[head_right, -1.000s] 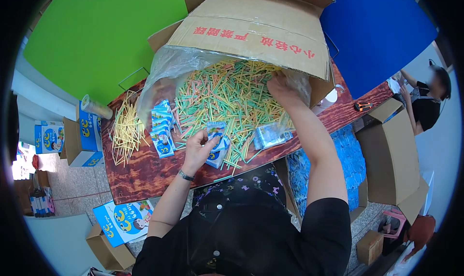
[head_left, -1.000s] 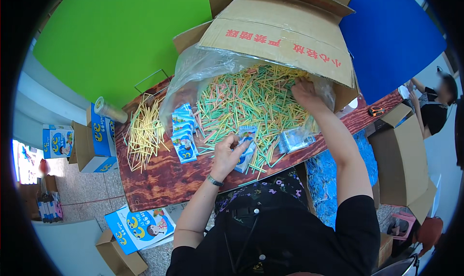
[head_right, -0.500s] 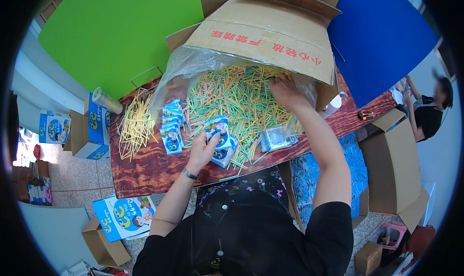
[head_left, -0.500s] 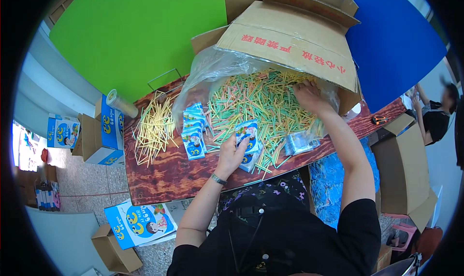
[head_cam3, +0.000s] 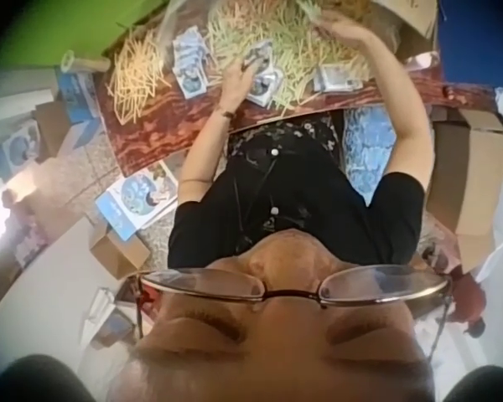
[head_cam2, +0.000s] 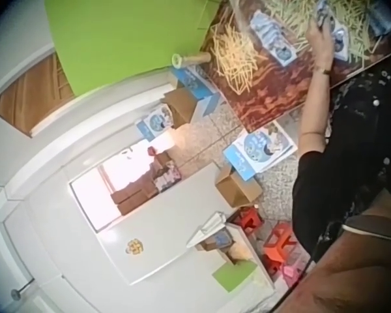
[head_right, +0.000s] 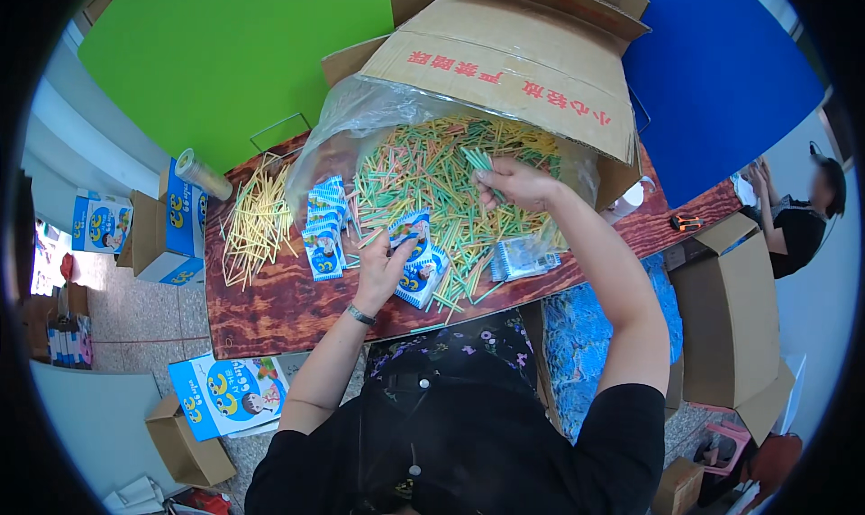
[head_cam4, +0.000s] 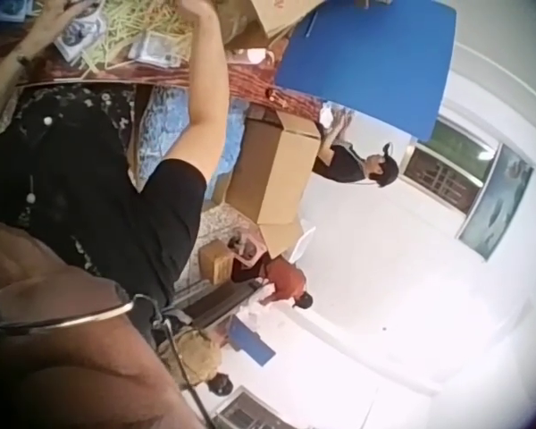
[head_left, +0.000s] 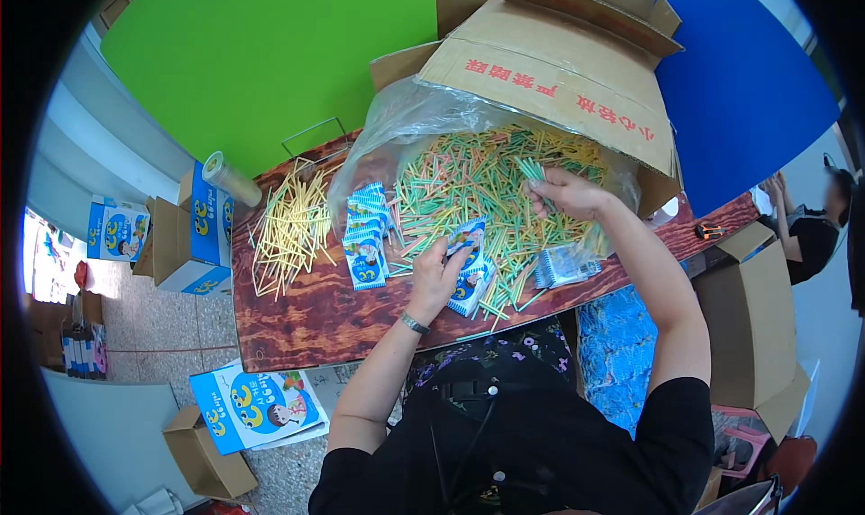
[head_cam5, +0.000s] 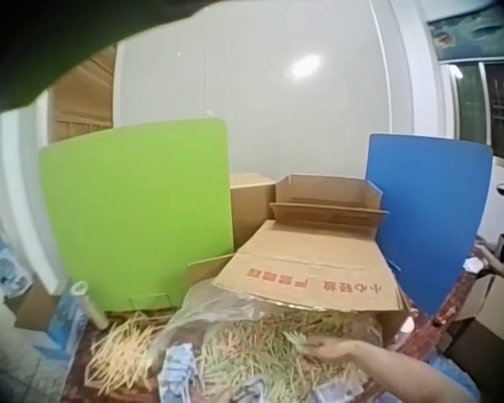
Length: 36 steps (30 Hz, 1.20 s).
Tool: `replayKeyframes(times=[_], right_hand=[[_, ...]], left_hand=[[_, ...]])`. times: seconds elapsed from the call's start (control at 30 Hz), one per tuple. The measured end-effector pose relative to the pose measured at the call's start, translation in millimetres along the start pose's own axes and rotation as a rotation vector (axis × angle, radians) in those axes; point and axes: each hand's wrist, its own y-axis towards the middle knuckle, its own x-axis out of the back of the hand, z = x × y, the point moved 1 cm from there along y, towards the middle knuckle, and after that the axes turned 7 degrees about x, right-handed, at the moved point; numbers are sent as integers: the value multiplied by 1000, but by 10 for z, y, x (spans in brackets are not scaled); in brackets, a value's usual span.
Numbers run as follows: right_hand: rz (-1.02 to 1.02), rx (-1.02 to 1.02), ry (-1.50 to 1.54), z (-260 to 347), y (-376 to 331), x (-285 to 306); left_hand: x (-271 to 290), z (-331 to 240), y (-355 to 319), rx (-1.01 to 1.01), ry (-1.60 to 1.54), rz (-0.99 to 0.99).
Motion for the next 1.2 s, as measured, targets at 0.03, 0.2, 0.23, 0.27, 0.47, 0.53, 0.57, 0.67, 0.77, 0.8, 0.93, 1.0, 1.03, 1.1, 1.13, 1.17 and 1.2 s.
replayKeyframes(times=[0.03,0.2,0.23,0.27,0.47,0.53,0.57,0.67,0.77,0.8,0.93,1.0,1.03,1.1,1.13,1.17,1.2], right_hand=[[26,12,7,42,-3,-72],[192,20,-640,755,-124,-612],[241,87,-893,844,-147,-658],[243,294,-1007,877,-166,-695],[380,341,-1251,1095,-121,-892],[428,178,-1241,1225,-89,-989],[474,15,-1224,1266,-78,-1025],[475,-43,-1186,1331,-67,-1102],[475,-98,-1173,1313,-39,-1113],[476,-98,-1174,1306,-29,-1120],[528,69,-1389,1247,34,-1152],[570,129,-1487,1229,70,-1180],[581,83,-1508,1225,92,-1203],[590,38,-1528,1261,129,-1255],[605,-18,-1568,1317,138,-1286],[619,-74,-1607,1355,146,-1312],[618,-73,-1608,1372,152,-1335]], left_hand=[[27,4,4,-16,108,17],[141,-152,19,-121,188,-77],[136,-150,31,-115,192,-81],[137,-146,36,-121,167,-89],[169,-128,32,-93,150,-105],[169,-149,34,-74,150,-139],[173,-150,29,-75,149,-141],[184,-146,18,-88,176,-150],[191,-154,18,-152,198,-175],[195,-157,20,-184,203,-169],[194,-161,15,-275,282,-144],[188,-192,20,-289,292,-130],[191,-210,24,-301,303,-115],[197,-232,38,-321,303,-101],[199,-239,40,-340,302,-87],[198,-229,44,-342,303,-87],[192,-207,47,-381,293,-94]])
